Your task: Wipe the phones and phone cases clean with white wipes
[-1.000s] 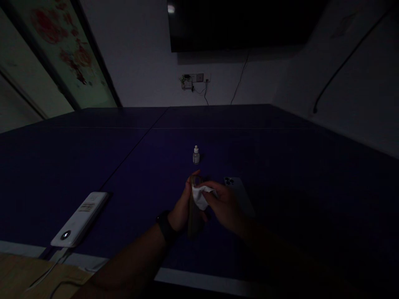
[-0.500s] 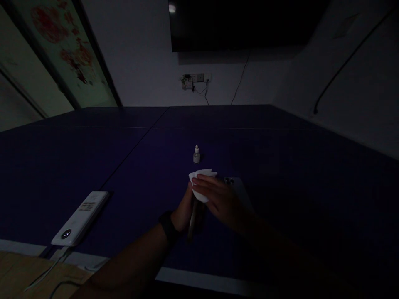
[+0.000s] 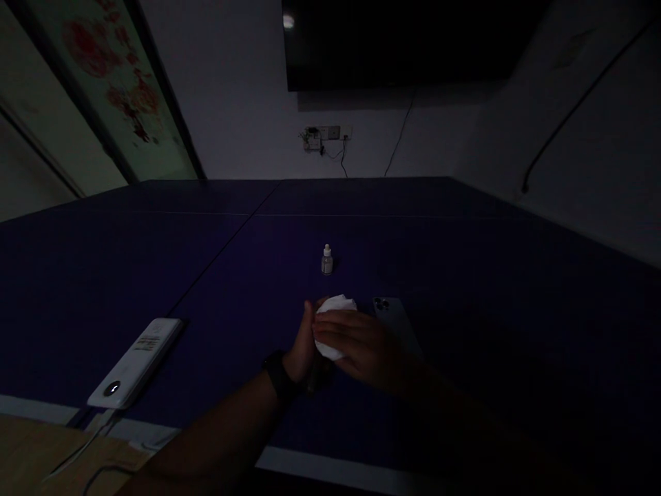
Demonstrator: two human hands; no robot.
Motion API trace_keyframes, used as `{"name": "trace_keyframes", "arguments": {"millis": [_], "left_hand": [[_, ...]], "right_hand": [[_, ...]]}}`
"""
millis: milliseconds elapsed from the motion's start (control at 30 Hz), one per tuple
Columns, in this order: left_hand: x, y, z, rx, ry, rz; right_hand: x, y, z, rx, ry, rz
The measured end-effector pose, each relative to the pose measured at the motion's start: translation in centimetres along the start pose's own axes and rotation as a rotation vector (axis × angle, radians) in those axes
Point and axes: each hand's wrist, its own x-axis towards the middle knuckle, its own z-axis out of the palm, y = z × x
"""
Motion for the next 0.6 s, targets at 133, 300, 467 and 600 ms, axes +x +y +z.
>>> {"name": "trace_keyframes", "arguments": {"millis": [133, 300, 467, 600], "left_hand": [[0.0, 0.1, -0.8, 0.205, 0.057, -0.146], [-0.1, -0.1, -0.2, 0.187, 0.060, -0.134], [-0.6, 0.3, 0.1, 0.127, 0.008, -0.184], [-1.1, 0.1, -0.7, 0.378, 0.050, -0.241]], "right_hand": [[0.0, 0.3, 0.2, -0.050, 0.064, 0.127], [-0.1, 0.2, -0.1, -0.018, -0.005, 0.070], [-0.1, 0.0, -0.4, -0.019, 0.009, 0.064], [-0.1, 0.1, -0.4, -0.041, 0.058, 0.150]]}}
